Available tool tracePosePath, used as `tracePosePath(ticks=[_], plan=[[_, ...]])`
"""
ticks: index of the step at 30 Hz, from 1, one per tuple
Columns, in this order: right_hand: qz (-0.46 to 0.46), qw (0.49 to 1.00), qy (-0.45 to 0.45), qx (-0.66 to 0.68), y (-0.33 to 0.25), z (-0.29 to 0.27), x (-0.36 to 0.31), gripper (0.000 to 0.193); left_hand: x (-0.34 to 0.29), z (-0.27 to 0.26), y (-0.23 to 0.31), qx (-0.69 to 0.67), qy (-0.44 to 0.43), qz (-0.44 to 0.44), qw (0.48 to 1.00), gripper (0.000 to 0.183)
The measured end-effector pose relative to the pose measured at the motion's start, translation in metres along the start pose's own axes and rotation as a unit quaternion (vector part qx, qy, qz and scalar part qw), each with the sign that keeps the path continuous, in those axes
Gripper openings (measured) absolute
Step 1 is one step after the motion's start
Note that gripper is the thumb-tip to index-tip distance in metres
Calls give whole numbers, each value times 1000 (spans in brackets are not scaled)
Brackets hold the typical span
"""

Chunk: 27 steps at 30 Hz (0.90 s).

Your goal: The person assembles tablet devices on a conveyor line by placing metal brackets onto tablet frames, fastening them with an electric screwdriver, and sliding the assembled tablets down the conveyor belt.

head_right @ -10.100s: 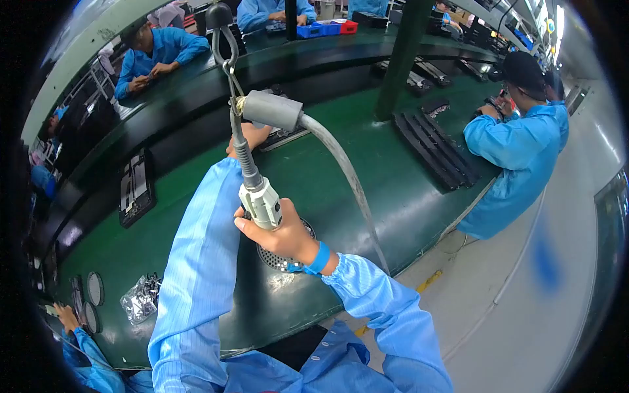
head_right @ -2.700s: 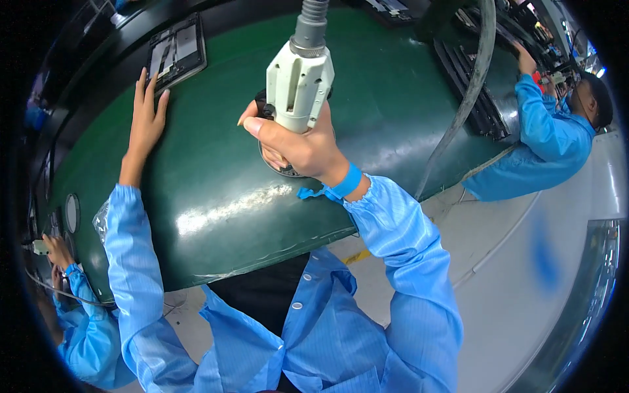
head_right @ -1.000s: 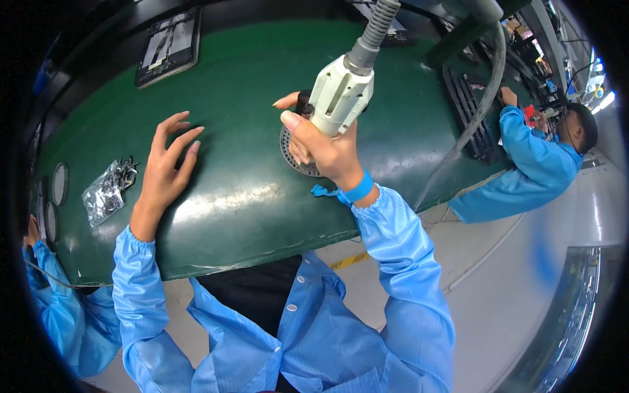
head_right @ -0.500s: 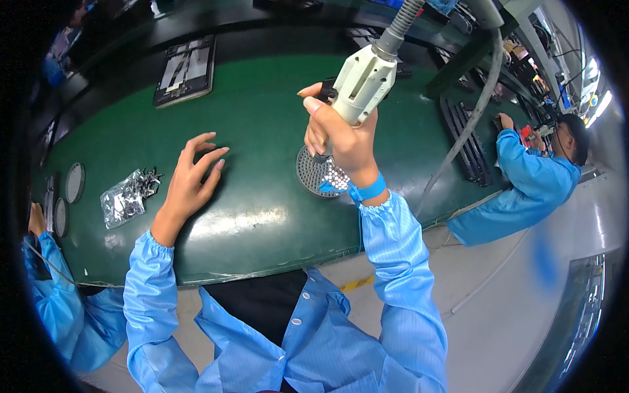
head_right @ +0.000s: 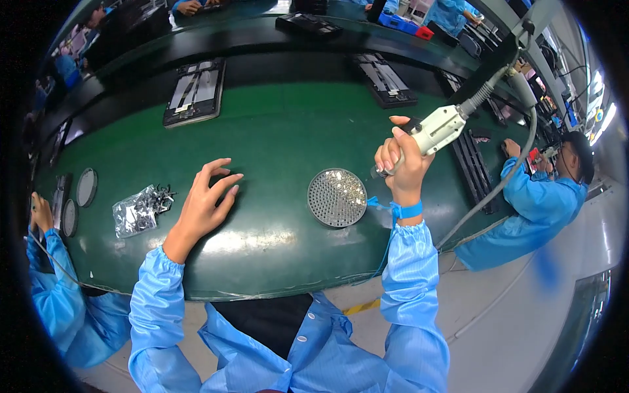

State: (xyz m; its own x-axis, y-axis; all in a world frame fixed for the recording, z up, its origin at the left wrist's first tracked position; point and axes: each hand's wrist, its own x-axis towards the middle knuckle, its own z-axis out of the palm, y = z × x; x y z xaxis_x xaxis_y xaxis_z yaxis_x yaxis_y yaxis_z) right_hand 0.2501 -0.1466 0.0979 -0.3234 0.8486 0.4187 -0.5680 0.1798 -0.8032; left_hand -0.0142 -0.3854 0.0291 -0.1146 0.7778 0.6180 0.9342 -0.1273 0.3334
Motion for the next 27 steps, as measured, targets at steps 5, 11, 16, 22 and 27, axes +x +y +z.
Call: tracePosePath(ticks=[5, 11, 16, 22, 27], plan=[[1, 1000, 0, 8, 0, 5, -1, 22, -2, -5, 0, 2, 2, -3, 1000, 24], [-18, 999, 46, 7, -10, -8, 5, 23, -6, -6, 2, -13, 1, 4, 1000, 25], [4, 999, 41, -12, 0, -4, 2, 23, -6, -4, 1, -21, 4, 14, 1000, 27], [19, 1000, -23, -2, 16, 16, -12, 24, -1, -5, -2, -18, 8, 28, 999, 27], [34, 994, -96, -35, 23, 35, -35, 22, 0, -6, 0, -23, 0, 47, 999, 24]])
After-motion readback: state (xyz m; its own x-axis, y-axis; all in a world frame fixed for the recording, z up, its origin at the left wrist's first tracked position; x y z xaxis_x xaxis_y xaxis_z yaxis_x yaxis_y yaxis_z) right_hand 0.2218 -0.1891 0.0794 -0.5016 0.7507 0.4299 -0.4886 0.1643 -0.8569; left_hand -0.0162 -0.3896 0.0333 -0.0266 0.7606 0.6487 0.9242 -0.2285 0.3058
